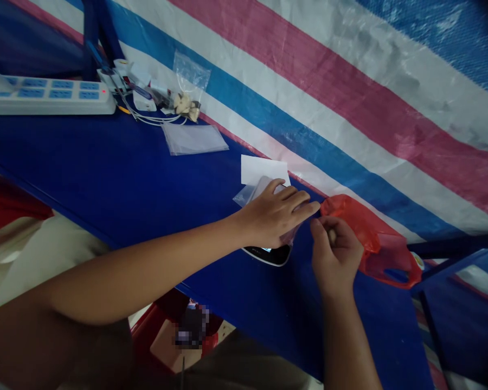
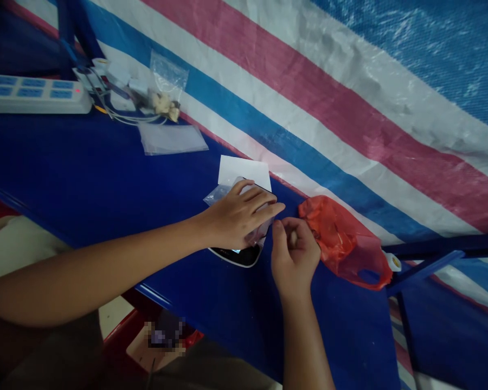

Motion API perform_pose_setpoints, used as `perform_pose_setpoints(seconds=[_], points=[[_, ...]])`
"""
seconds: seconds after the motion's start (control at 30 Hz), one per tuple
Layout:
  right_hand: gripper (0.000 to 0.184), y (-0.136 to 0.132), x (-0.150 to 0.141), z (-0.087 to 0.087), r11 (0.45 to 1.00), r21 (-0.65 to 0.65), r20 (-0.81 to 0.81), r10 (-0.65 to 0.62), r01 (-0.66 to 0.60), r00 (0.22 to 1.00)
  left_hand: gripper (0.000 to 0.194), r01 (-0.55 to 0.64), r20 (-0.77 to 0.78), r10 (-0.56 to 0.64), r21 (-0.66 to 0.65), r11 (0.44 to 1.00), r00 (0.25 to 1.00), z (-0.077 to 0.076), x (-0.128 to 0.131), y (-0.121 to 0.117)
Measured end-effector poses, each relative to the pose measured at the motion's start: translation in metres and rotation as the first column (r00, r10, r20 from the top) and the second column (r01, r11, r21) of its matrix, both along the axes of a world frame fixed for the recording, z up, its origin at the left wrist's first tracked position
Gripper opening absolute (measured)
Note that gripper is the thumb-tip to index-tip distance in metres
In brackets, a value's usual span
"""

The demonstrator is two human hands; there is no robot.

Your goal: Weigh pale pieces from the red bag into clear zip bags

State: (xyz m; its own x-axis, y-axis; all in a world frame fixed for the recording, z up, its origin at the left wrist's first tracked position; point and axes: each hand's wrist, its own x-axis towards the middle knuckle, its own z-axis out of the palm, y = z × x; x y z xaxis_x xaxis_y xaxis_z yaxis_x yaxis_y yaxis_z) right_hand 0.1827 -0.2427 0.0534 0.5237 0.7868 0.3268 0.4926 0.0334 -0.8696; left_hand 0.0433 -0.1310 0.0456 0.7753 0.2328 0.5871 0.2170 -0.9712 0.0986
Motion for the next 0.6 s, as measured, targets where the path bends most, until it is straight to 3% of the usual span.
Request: perform_pose_setpoints(seconds=[0.1, 0.2, 0.6], points=[[0.022, -0.0045, 0.0016, 0.0043, 0.942, -0.166, -0.198, 0.259, -0.293, 0.945, 0.061, -0.016, -0.017, 0.017, 0.011, 1.0, 1.0, -0.0014, 0.0002, 0.001], [0.024, -0.0051, -0.0003, 0.003, 0.872, -0.232, -0.272, 0.367, -0.431, 0.89, 0.061, -0.01, -0.023, 0.01, 0.009, 1.0, 1.0, -0.0028, 0.0011, 0.0001], [0.025, -0.0044, -0.0026, 0.0025, 0.888, -0.223, -0.151, 0.376, -0.402, 0.914, 0.058, 0.041, -0.004, -0.041, -0.033, 0.999, 0.999, 0.0013, 0.0021, -0.003]])
